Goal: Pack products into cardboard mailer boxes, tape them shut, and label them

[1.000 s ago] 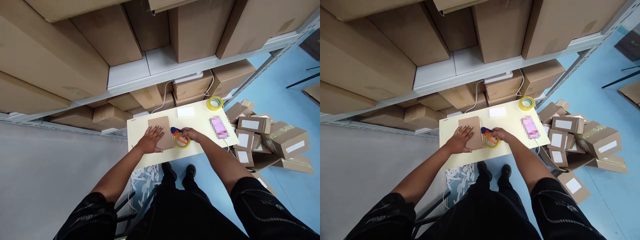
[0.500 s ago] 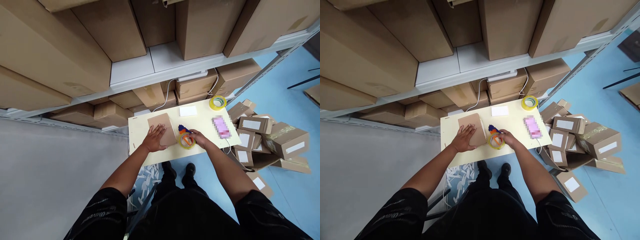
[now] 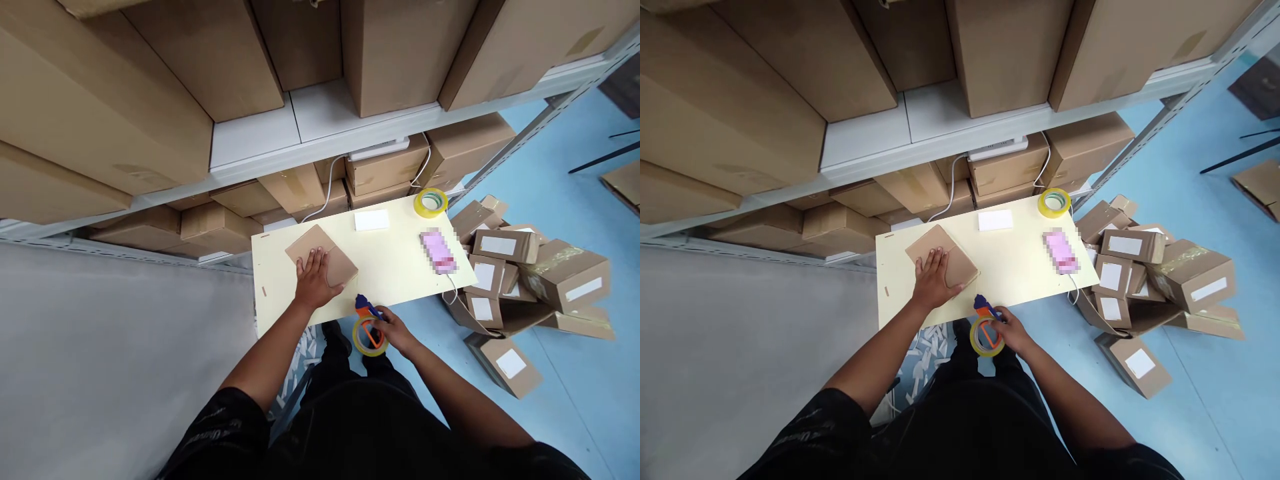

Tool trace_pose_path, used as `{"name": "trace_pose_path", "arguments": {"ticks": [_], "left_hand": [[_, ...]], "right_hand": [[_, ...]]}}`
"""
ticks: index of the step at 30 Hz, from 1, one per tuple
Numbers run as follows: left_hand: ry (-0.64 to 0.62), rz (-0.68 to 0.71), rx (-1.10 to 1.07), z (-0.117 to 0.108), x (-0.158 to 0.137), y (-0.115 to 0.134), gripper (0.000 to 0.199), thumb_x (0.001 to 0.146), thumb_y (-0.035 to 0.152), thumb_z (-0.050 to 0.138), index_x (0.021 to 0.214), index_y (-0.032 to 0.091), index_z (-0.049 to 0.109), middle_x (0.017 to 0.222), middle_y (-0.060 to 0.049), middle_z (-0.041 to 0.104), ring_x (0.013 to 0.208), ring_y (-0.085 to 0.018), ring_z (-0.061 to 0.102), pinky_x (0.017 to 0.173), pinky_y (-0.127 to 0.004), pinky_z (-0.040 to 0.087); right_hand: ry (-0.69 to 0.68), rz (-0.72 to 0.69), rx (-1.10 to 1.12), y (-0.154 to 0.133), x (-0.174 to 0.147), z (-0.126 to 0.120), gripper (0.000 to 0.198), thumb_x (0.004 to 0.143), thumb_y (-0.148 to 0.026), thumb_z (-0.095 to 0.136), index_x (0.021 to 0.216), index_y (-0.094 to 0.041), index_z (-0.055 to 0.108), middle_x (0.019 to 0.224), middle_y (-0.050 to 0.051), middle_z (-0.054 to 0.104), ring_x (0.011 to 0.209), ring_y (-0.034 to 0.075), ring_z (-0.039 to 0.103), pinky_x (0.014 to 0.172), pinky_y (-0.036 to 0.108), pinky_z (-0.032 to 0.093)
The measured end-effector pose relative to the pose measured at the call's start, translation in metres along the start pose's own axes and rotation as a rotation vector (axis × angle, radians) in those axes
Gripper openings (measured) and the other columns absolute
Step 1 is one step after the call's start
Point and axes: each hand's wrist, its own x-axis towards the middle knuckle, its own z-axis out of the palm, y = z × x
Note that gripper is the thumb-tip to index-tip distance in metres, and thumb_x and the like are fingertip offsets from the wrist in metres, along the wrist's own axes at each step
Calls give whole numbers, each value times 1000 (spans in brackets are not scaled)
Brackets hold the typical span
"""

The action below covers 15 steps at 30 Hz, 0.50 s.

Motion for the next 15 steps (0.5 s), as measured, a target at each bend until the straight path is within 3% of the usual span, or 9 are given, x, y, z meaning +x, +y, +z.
{"name": "trace_pose_path", "arguments": {"ticks": [4, 8, 11, 15], "left_hand": [[55, -197, -17, 9, -6, 27, 104, 86, 66, 60, 165, 12, 20, 172, -20, 15, 159, -40, 10, 125, -66, -2], [64, -304, -17, 9, -11, 36, 91, 97, 65, 41, 165, 8, 19, 171, -24, 15, 159, -40, 10, 123, -69, 5], [-51, -262, 16, -4, -19, 21, 92, 96, 67, 41, 164, 8, 22, 171, -25, 16, 158, -42, 13, 121, -67, 17], [-230, -29, 93, -32, -25, -24, 106, 78, 68, 71, 164, 21, 30, 168, -22, 26, 151, -47, 28, 115, -62, 33]], "right_hand": [[50, -43, -41, -8, 37, 28, 41, 71, -45, 75, 107, -26, 65, 72, -6, 59, 59, 14, 56, 60, 28, 47], [64, -64, -35, -16, 62, 26, 41, 68, -41, 76, 105, -25, 67, 69, -7, 59, 60, 13, 55, 60, 26, 46], [47, -54, -60, -27, 71, 10, 44, 65, -37, 78, 105, -23, 71, 68, -6, 61, 59, 13, 55, 58, 25, 44], [2, -22, -139, -54, 87, -7, 46, 61, -32, 83, 105, -22, 75, 73, -3, 67, 61, 14, 57, 57, 26, 45]]}}
